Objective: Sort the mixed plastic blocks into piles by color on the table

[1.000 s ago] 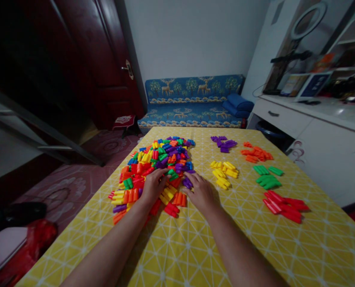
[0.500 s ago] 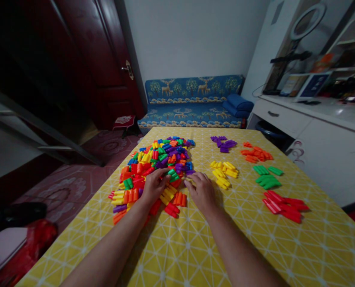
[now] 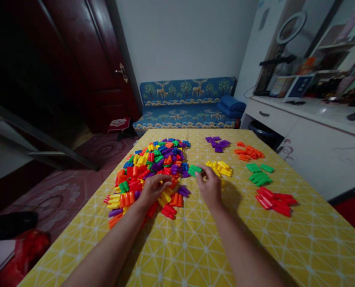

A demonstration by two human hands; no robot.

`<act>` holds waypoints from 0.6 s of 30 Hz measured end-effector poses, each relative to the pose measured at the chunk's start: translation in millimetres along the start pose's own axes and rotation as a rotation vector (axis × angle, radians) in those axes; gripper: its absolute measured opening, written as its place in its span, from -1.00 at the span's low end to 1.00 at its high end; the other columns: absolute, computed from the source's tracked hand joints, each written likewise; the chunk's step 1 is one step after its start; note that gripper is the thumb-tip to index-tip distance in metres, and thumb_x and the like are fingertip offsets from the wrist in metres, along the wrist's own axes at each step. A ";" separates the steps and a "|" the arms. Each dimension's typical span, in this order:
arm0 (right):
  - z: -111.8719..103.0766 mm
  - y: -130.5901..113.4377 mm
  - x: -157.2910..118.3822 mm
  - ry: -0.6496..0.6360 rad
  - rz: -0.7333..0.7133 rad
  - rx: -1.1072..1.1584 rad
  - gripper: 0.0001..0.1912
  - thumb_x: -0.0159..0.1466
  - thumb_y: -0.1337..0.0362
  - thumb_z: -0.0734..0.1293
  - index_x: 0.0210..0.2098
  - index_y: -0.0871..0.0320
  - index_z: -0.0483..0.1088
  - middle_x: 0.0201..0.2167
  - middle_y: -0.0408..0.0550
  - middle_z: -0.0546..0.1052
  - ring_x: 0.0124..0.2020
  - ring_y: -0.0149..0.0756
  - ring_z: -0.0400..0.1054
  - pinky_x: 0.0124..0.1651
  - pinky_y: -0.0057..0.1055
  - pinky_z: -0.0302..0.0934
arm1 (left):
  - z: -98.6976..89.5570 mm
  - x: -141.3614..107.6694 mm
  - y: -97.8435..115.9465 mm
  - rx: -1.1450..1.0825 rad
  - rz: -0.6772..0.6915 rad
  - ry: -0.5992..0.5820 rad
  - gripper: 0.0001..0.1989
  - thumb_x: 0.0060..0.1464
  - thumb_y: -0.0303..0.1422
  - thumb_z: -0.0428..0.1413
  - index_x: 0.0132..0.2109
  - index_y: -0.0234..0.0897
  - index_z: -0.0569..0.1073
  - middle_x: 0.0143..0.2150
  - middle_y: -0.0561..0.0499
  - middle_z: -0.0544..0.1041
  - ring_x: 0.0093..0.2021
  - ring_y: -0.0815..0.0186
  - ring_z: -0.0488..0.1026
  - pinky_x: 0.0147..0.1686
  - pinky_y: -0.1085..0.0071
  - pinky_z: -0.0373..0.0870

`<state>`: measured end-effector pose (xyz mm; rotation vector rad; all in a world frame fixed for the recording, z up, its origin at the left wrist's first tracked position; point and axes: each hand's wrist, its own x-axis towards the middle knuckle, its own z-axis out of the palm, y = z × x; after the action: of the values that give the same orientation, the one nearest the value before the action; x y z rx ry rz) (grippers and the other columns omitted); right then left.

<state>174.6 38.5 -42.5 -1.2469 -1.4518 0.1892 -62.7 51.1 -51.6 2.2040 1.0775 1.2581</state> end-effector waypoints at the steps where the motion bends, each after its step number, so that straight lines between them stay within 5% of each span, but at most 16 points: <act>1: -13.4 12.3 10.7 0.114 0.062 -0.057 -0.71 0.26 0.16 0.28 -0.09 0.15 0.45 -0.25 0.03 0.58 -0.31 -0.21 0.45 -0.21 -0.28 0.34 | -0.1 0.2 -0.1 0.005 -0.011 -0.002 -0.83 0.17 -0.32 0.17 -0.14 -0.28 0.59 -0.26 -0.08 0.64 -0.30 0.29 0.56 -0.31 0.44 0.42; 4: -59.5 57.3 47.8 0.228 0.201 -0.365 -0.64 0.21 0.13 0.30 -0.07 0.17 0.47 -0.30 0.05 0.58 -0.30 -0.14 0.44 -0.22 -0.24 0.28 | 0.2 0.6 -1.0 0.017 -0.017 -0.012 -0.84 0.18 -0.32 0.16 -0.17 -0.28 0.59 -0.27 -0.08 0.65 -0.32 0.29 0.56 -0.33 0.45 0.40; 7: -99.7 97.3 78.3 0.028 0.350 -0.698 -0.64 0.22 0.14 0.28 -0.05 0.13 0.49 -0.29 0.08 0.58 -0.33 -0.13 0.41 -0.29 -0.25 0.19 | 0.3 1.4 -1.9 0.027 -0.007 -0.017 -0.84 0.19 -0.32 0.15 -0.18 -0.29 0.59 -0.28 -0.07 0.64 -0.32 0.30 0.56 -0.33 0.46 0.39; 10: -126.2 119.3 91.4 -0.095 0.397 -0.800 -0.70 0.16 0.16 0.33 -0.17 0.15 0.56 -0.27 0.19 0.57 -0.28 -0.04 0.39 -0.27 -0.18 0.14 | -0.3 2.5 -1.6 0.032 -0.006 -0.025 -0.84 0.19 -0.33 0.14 -0.19 -0.29 0.59 -0.30 -0.06 0.64 -0.35 0.32 0.55 -0.35 0.48 0.38; 15: -156.4 141.4 83.7 -0.203 0.275 -0.978 -0.39 0.12 -0.08 0.37 0.08 0.08 0.48 0.21 0.32 0.32 0.15 0.32 0.15 -0.06 0.04 0.09 | -1.1 3.1 -0.1 0.048 -0.003 -0.022 -0.87 0.18 -0.37 0.15 -0.22 -0.29 0.60 -0.32 -0.04 0.64 -0.35 0.33 0.55 -0.36 0.50 0.37; 18: -169.6 158.6 75.0 -0.331 0.095 -0.990 -0.24 0.00 -0.16 0.43 0.13 0.03 0.44 0.31 0.27 0.22 0.24 0.30 0.08 0.04 0.00 0.08 | -0.4 2.9 0.3 0.050 -0.003 -0.022 -0.87 0.18 -0.39 0.14 -0.23 -0.29 0.59 -0.32 -0.04 0.64 -0.36 0.34 0.55 -0.37 0.51 0.37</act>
<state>415.6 75.4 -51.8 -2.1527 -1.8472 -0.3260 -62.0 53.1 -49.5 2.2470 1.1154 1.2156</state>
